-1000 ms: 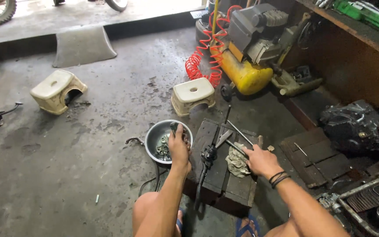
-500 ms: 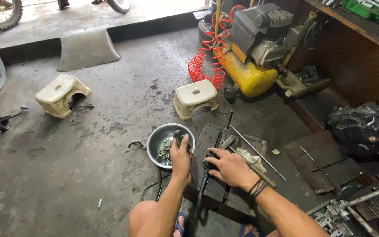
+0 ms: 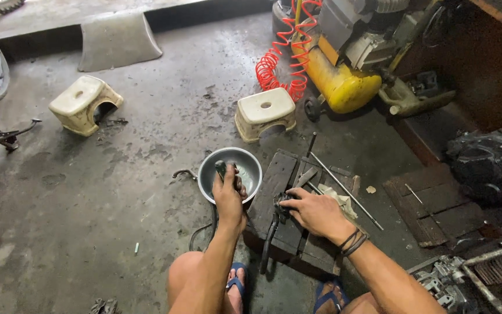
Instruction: The person sits on the floor and uses a hammer and a metal rod to tap and adjust a small mechanical component. They repeatedly strike the part and rotate it to work on different sides.
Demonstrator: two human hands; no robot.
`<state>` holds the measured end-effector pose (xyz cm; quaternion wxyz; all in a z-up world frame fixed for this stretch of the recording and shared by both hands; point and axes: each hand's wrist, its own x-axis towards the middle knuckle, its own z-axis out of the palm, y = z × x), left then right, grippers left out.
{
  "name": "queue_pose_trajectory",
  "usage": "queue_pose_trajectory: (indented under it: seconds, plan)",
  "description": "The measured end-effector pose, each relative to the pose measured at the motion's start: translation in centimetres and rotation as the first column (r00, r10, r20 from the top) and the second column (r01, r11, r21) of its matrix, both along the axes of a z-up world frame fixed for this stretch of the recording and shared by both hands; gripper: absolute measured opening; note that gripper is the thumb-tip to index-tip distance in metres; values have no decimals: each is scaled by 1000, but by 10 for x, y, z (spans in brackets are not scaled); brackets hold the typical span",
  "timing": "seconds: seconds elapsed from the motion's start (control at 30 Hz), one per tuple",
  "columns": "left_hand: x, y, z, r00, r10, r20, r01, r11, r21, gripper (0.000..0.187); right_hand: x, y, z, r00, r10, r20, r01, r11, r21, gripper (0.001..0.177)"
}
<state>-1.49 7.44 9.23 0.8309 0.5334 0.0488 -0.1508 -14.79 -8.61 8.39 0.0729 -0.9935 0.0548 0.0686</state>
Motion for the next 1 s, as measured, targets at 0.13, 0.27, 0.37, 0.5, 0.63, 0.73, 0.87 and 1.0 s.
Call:
queue_pose_trajectory:
  seconds: [0.13, 0.27, 0.37, 0.5, 0.63, 0.73, 0.87, 1.0]
  plan:
    - [2, -10, -9, 998, 57, -12, -57, 997, -50, 24, 1, -2, 3, 997, -15, -72, 18, 999, 47, 31]
    - [-6, -20, -6, 998, 52, -17, -53, 997, -59, 22, -4, 0, 4, 998, -43, -45, 49, 991, 123, 33]
    - [-14, -26, 0, 999, -2, -48, -2, 996, -93, 24, -6, 4, 12, 997, -61, -46, 67, 987, 147, 34]
    - [-21, -33, -4, 993, -103, -65, 91, 982, -163, 27, -4, 5, 27, 986, -79, -148, 111, 969, 219, 49]
    - [-29, -36, -10, 992, -106, -67, 88, 971, -224, 26, 1, 4, 25, 977, -87, -194, 131, 965, 227, 69]
    - [-29, -34, -12, 993, -94, -79, 67, 956, -286, 29, 1, 6, 28, 973, -95, -211, 142, 965, 221, 66]
    - [-21, -28, -17, 996, -61, -72, 38, 958, -286, 28, 2, 8, 34, 971, -93, -222, 141, 966, 214, 59]
    - [-16, -30, -26, 996, -27, -80, 4, 963, -270, 25, 2, 7, 38, 967, -76, -243, 128, 970, 205, 69]
